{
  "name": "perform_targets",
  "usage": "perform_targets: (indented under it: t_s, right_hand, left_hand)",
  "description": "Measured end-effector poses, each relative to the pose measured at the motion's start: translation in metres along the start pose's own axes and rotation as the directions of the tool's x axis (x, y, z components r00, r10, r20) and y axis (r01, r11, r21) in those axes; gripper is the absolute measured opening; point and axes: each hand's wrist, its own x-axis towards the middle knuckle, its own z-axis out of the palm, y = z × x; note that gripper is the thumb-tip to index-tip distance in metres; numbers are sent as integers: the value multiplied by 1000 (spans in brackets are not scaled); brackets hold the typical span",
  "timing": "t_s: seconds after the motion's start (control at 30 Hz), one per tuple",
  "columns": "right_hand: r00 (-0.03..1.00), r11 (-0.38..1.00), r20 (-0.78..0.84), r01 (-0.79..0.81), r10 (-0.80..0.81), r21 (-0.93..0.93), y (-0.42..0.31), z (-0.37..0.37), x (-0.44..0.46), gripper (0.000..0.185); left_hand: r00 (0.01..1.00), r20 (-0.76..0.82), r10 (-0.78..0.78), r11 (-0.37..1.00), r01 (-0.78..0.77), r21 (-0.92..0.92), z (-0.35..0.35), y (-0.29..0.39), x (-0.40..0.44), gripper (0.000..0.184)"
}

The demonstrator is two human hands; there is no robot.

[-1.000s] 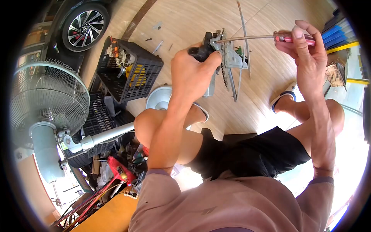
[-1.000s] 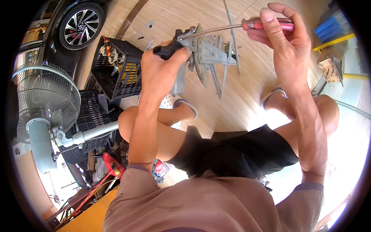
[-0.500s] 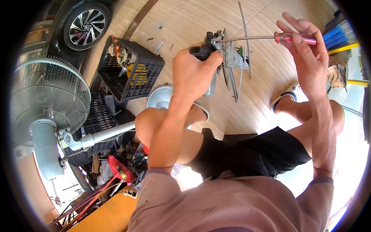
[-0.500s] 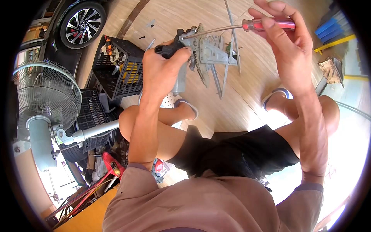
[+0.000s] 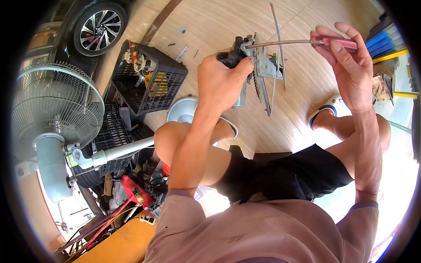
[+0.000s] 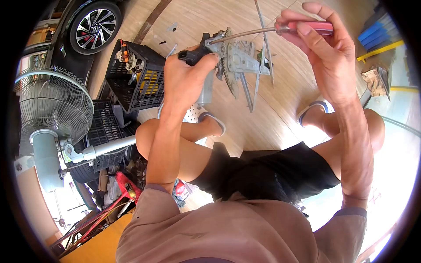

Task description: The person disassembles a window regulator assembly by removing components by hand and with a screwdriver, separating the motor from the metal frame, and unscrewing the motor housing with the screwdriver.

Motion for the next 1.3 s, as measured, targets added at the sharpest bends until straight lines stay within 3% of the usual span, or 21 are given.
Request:
perform_targets:
  t_s: [0.03, 0.13, 0.23, 0.33, 0.43, 0.5, 0.57, 0.63, 0.73, 0.83, 0.9, 0.97, 1.03, 1.13, 1.23, 1.3]
  right_hand:
    - [999, 997, 23, -38, 40, -70, 0, -4, 0, 32]
    - [980, 943, -174, -147, 98, -297, -4, 4, -4, 28]
    - [994, 999, -94, 54, -54, -4, 7, 2, 0, 29]
    - [995, 986, -76, 80, -69, 145, 0, 12, -1, 27]
    - [996, 994, 18, -84, 85, -72, 3, -14, 1, 29]
    - [965, 943, -172, -235, 198, -234, -3, -8, -1, 30]
    - [968, 957, -212, -182, 134, -226, -5, 3, -1, 31]
    - [989, 995, -114, 90, -95, -44, 3, 8, -1, 31]
    - [995, 993, -38, 93, -91, 67, 2, 10, -1, 33]
    - [992, 981, -38, -124, 120, -148, 3, -14, 0, 33]
    - [973, 955, -153, -205, 174, -213, 2, -13, -1, 34]
    - [979, 973, -174, -139, 107, -185, -3, -1, -2, 34]
    - [991, 996, -106, 74, -78, -46, -3, 12, -2, 34]
    - [994, 994, 13, 104, -104, 36, 1, 6, -2, 33]
    - [998, 948, -37, -61, 52, -312, -4, -5, -4, 31]
    - [994, 957, -91, -81, 58, -277, -4, -2, -4, 31]
  left_hand:
    - [1000, 0, -2, 1000, 2, 0, 0, 0, 0, 30]
    - [1000, 1, 1, 1000, -1, -3, 0, -1, 0, 30]
    - [1000, -3, 7, 1000, -7, -10, 1, 1, -1, 30]
    - [1000, 8, -4, 1000, 4, -1, 0, 2, 0, 30]
    - [1000, 6, -5, 1000, 5, -3, 1, 4, -1, 30]
    - [1000, 8, -4, 1000, 4, -3, 1, 5, -2, 30]
    - [1000, 8, -1, 1000, 1, -6, 1, 7, -2, 30]
    - [1000, 10, -4, 1000, 4, -2, 1, 6, -2, 30]
    - [1000, 15, 3, 1000, -3, -4, 0, 2, -1, 29]
    - [999, 2, 33, 999, -33, -18, 1, -2, -1, 29]
    - [999, -2, 41, 999, -41, 1, 2, -2, -2, 29]
    - [999, 0, 36, 999, -36, -19, 2, 0, -2, 30]
    - [1000, 5, 22, 1000, -21, -21, 1, 0, -2, 30]
    - [1000, 18, 1, 1000, -1, 1, -1, 2, -2, 30]
    - [1000, 14, 2, 1000, -2, 3, 0, 3, -3, 30]
    - [1000, 15, 11, 1000, -11, -1, 0, 3, -3, 30]
